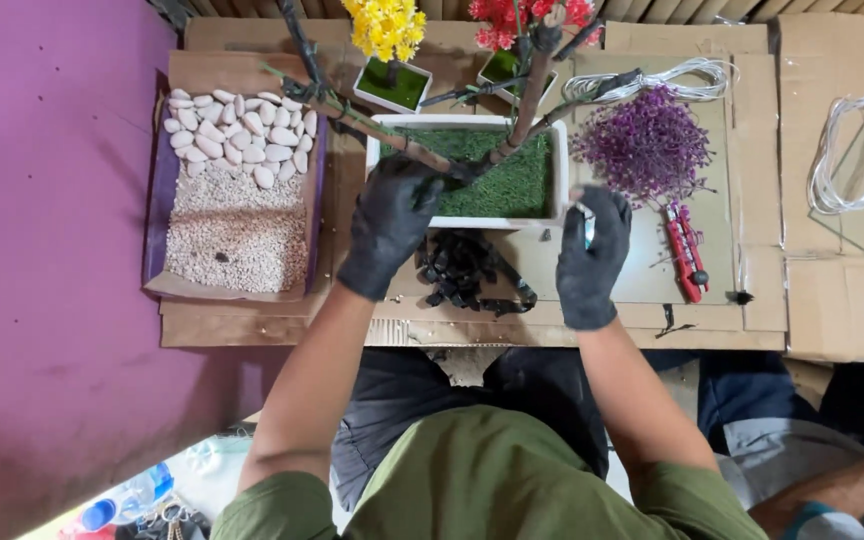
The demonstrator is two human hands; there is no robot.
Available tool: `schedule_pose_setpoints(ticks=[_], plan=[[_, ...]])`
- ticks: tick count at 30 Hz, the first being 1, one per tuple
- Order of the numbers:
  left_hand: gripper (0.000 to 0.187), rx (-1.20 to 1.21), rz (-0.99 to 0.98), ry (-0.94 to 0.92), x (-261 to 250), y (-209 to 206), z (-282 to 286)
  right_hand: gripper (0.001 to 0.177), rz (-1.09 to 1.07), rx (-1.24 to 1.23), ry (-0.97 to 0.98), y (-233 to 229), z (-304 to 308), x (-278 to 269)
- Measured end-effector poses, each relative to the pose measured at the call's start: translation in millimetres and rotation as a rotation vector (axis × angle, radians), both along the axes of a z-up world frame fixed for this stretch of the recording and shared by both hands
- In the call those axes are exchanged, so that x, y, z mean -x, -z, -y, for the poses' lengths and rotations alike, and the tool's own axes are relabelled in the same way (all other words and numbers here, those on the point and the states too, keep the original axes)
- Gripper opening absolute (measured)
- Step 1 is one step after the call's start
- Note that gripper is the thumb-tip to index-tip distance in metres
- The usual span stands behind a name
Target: The person arranges artificial plants in a white rectangular planter. They place a sheet of green artificial turf into the planter, then insert and adjust several artificial flower stems with yellow and red blooms. The person also handles small black plastic pieces and uses a utility knife to trim the stems.
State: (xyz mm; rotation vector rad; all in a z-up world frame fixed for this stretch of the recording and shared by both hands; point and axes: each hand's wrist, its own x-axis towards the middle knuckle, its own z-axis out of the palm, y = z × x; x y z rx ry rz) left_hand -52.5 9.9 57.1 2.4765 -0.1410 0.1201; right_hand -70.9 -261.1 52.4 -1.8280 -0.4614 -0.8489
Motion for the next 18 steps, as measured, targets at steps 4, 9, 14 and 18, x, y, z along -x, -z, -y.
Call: schedule_pose_setpoints(ticks=[4, 9, 14, 18], plan=[[0.018, 0.224, 0.435, -0.034, 40, -5, 7, 0.014, -0.218, 0.006, 0.051, 23, -1, 41], [0.012, 0.321, 0.462, -0.076, 88, -18, 29, 0.043, -0.948, 0.702, 0.047, 74, 7, 53], [0.017, 0.227, 0.343, 0.091, 95, 48, 41, 0.038, -0.82, 0.776, 0.085, 104, 12, 46], [0.021, 0.265, 0.25, 0.126, 101, 57, 45, 0.021, -0.726, 0.77, 0.106, 121, 12, 40]])
